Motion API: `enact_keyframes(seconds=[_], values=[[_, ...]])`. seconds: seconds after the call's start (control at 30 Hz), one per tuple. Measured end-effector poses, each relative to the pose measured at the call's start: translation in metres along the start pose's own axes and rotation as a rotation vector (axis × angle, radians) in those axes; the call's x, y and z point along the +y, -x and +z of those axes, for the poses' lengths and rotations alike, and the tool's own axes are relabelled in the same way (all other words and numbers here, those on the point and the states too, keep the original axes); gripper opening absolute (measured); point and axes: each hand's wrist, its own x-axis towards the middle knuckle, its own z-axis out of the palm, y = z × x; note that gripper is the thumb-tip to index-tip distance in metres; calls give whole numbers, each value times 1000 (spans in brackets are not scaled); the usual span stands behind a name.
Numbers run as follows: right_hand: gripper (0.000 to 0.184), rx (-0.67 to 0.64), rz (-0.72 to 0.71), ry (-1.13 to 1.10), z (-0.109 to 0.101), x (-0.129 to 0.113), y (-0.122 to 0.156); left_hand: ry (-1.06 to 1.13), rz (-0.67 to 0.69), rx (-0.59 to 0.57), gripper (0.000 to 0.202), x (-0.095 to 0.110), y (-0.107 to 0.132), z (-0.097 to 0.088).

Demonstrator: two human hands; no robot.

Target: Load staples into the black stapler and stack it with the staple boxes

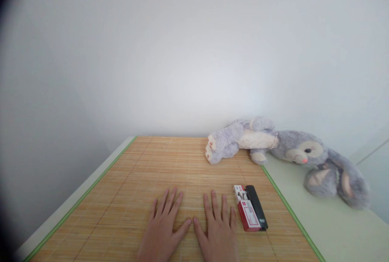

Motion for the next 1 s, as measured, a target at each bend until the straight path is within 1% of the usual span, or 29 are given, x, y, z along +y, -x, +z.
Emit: enact_keyframes(seconds=[0.2,0.47,0.77,1.0], values=[[72,-1,2,4,1,0,-1,11,-9,-28,75,2,-1,-4],[72,-21,0,-21,-1,1,-1,37,-21,-37,74,2,-2,-5],[73,-33,10,-37,0,1,-2,30,-22,-55,74,0,-2,-3],[72,-16,0,-39,1,3,-1,31,-13,-50,74,-1,-1,-3]])
